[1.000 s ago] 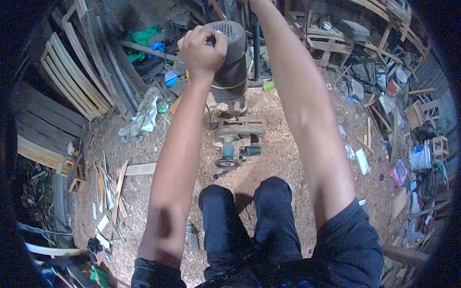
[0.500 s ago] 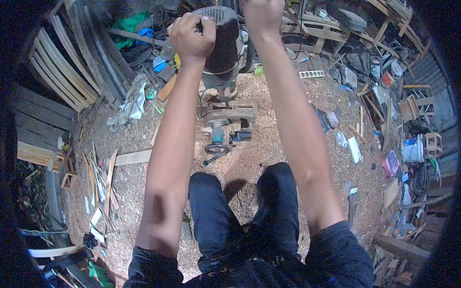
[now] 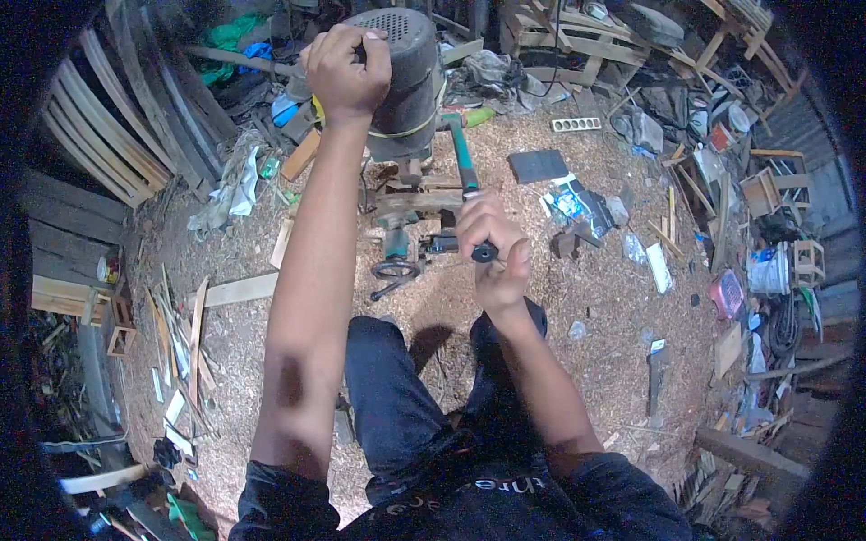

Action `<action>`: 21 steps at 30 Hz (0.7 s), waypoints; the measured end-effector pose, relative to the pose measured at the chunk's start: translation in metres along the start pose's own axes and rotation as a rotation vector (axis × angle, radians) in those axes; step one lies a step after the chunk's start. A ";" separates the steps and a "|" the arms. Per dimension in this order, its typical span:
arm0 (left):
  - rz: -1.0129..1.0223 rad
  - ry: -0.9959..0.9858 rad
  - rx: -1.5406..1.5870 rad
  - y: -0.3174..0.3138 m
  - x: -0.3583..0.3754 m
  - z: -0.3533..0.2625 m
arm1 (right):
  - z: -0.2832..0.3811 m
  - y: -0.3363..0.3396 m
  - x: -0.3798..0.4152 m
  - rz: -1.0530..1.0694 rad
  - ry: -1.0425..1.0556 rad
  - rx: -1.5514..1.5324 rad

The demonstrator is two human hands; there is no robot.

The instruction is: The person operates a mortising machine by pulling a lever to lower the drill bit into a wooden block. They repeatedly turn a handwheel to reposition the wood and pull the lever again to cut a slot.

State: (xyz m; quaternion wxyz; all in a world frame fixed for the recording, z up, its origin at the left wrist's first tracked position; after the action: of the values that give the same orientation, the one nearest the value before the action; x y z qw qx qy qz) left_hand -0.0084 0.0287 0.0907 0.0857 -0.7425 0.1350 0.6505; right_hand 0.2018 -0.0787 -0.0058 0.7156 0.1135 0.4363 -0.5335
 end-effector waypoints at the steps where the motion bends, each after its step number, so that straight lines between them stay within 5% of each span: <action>1: -0.011 0.006 -0.005 0.001 0.003 -0.001 | 0.001 0.000 0.001 0.005 0.002 0.051; 9: -0.017 0.019 0.008 -0.001 -0.007 0.001 | -0.007 -0.002 -0.071 -0.237 -0.251 0.244; 13: -0.017 0.005 -0.013 -0.002 -0.019 0.002 | -0.019 -0.008 -0.157 -0.268 -0.145 0.156; 21: -0.015 0.018 -0.014 -0.001 -0.029 0.000 | -0.073 -0.010 -0.270 -0.006 -0.537 0.058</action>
State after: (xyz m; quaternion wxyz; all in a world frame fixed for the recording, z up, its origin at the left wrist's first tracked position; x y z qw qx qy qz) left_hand -0.0114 0.0325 0.1191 0.0840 -0.7498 0.1258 0.6441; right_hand 0.1429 0.1425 0.1549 0.8006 -0.0128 0.2155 -0.5589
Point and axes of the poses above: each hand's wrist, its own x-axis away from the middle knuckle, its own y-axis out of the back of the hand, z = x × y, the point moved 9 cm from there along -x, towards the middle knuckle, and after that the axes turned 9 degrees about -x, right-handed, at the moved point
